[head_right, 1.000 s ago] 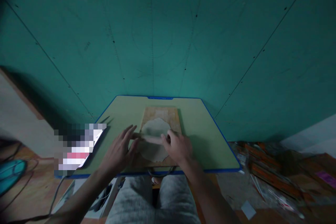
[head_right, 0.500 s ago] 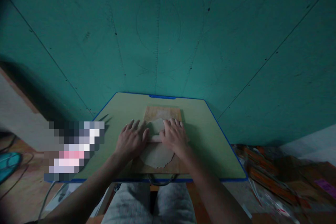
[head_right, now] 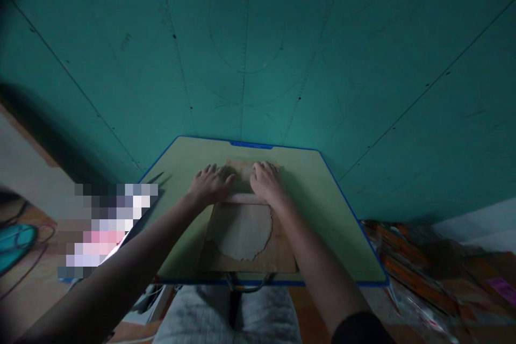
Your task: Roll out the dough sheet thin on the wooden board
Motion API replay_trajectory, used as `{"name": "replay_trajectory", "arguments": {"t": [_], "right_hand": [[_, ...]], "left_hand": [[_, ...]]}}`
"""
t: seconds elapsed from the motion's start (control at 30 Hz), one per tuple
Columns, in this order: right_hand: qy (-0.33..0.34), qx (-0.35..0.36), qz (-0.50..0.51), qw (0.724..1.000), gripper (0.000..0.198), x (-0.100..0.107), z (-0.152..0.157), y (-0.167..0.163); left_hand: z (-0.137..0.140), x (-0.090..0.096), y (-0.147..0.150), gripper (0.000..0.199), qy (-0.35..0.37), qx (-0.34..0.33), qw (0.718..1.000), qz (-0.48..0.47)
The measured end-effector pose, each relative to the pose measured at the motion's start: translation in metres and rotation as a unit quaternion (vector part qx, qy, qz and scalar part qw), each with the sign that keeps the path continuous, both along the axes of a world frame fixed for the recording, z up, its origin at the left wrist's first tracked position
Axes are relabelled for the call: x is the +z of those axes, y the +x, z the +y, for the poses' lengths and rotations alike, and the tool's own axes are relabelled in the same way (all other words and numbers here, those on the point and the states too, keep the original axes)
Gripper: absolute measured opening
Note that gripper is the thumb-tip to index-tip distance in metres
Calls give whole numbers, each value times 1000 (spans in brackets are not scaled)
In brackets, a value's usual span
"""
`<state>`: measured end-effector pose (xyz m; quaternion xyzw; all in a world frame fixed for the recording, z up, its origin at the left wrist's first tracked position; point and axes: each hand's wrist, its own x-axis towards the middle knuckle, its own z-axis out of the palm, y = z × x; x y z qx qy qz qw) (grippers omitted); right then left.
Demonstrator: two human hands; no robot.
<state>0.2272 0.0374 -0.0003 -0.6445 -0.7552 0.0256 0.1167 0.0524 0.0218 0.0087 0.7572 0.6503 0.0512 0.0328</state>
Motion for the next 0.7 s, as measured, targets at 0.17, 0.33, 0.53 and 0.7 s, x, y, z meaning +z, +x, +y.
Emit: {"name": "replay_trajectory", "arguments": {"t": [0.17,0.33,0.53,0.7], "right_hand": [[-2,13,-14,1000,30,-2,-28,-2],[71,41,-29,996,40,-4,-83,0],[114,69,-55,990,50,-19,-133,25],[73,62,-73,993,61,-27,-139,33]], "left_hand": [[-22,-12,-4,53,91,-56,994,10],[-58,-21,-12,50,142,-75,987,23],[-78,-25,-15,49,151,-67,986,8],[-89,-22,4,53,164,-73,983,21]]}}
